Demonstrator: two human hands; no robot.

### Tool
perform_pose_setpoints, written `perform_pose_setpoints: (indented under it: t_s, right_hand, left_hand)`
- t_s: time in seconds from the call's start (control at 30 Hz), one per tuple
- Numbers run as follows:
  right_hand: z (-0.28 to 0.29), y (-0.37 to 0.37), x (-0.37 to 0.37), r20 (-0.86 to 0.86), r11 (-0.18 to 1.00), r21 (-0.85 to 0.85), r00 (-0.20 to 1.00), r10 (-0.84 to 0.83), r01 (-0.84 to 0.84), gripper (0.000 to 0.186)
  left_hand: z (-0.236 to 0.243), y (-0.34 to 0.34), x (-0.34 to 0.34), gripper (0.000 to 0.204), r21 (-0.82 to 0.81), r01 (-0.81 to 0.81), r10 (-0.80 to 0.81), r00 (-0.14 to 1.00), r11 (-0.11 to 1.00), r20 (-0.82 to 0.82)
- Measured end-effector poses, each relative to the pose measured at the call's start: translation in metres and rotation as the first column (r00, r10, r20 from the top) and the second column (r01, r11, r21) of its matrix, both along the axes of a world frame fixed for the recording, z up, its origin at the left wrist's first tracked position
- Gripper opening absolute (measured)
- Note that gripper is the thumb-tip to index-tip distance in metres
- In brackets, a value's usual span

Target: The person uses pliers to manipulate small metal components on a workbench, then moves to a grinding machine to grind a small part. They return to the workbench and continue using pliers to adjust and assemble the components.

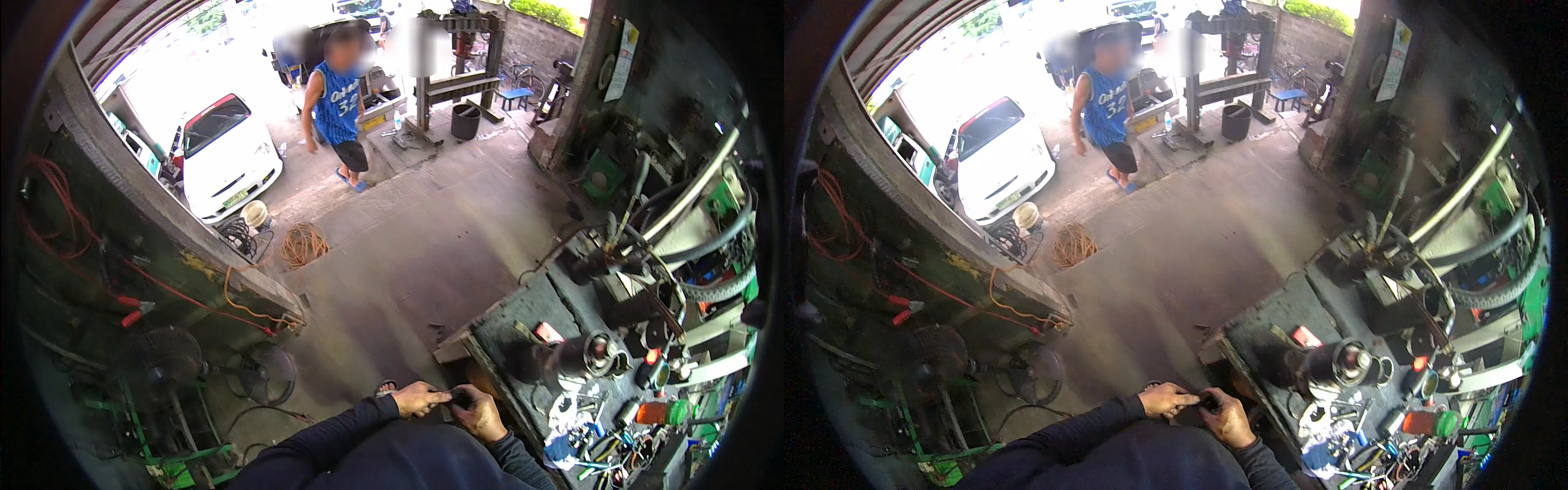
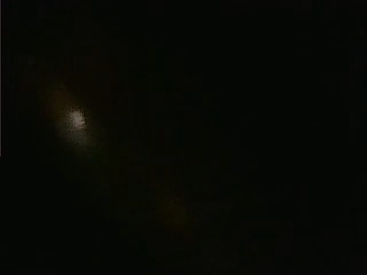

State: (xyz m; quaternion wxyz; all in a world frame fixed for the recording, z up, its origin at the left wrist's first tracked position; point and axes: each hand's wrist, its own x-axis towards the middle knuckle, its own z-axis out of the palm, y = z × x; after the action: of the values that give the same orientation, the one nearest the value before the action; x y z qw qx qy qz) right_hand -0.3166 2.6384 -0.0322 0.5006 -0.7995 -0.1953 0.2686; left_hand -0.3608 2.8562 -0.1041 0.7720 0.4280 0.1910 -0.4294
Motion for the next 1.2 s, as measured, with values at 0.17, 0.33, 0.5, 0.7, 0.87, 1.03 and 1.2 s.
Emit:
perform_pose_setpoints:
  t_s: [0.17,0.33,0.5,0.7,0.87,1.03,1.2]
  right_hand:
    - [0.014,0.091,0.056,0.112,0.994,0.068,0.991,0.072,-0.08,0.032]
    - [-0.007,0.144,0.126,-0.006,0.984,0.138,0.993,-0.116,0.116,0.018]
    - [-0.024,0.193,0.239,-0.199,0.936,0.126,0.933,-0.301,0.329,0.015]
    - [-0.022,0.256,0.38,-0.367,0.914,0.316,0.921,-0.13,0.255,0.019]
    - [0.011,0.317,0.48,-0.014,0.973,0.229,1.0,-0.012,0.015,0.019]
    - [0.01,0.365,0.576,0.339,0.993,0.114,0.939,-0.063,0.026,0.021]
    - [0.009,0.403,0.674,-0.245,0.956,0.131,0.943,-0.225,0.262,0.025]
  left_hand:
    - [0.04,0.094,0.047,0.024,0.029,-0.125,0.125,0.992,0.992,0.016]
    - [0.026,0.133,0.115,0.018,-0.161,-0.36,0.346,0.932,0.919,-0.107]
    - [-0.009,0.194,0.201,0.026,-0.383,-0.349,0.317,0.937,0.855,-0.146]
    - [0.035,0.27,0.335,0.021,-0.095,-0.449,0.453,0.891,0.889,0.031]
    - [0.078,0.297,0.45,0.025,0.133,-0.415,0.398,0.907,0.9,0.137]
    - [0.045,0.339,0.556,0.025,0.13,-0.371,0.349,0.923,0.92,0.162]
    - [0.043,0.379,0.666,0.029,0.193,-0.284,0.25,0.951,0.939,0.184]
